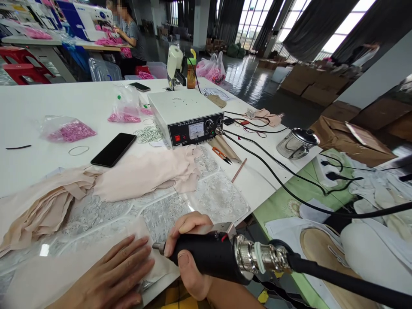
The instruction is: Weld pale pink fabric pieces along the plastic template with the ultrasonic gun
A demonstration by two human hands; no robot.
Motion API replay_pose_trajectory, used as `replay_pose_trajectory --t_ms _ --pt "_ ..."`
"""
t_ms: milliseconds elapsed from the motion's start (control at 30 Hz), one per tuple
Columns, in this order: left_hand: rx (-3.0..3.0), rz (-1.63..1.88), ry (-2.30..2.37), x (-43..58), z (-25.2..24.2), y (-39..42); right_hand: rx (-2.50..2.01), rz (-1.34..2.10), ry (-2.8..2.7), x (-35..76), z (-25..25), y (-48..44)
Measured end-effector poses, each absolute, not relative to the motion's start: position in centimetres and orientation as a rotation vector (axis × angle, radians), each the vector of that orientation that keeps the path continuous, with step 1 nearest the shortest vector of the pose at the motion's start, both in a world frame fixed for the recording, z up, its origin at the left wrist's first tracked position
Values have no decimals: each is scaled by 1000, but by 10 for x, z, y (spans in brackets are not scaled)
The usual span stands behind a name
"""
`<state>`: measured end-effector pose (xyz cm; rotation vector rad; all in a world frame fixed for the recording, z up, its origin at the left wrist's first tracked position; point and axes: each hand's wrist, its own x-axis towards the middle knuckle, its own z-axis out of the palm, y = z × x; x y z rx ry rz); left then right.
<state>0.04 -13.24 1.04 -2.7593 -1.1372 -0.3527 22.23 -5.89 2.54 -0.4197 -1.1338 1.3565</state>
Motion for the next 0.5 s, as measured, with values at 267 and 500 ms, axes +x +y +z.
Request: replay_pose_trajectory --t_ms 267,500 --pt "-2759 -278 -1006 -3 15 -128 -437 1338 -1175 222 20 -57" --pt "-2739 -316 -991 -3 12 -128 -494 1338 -1214 224 21 -56"
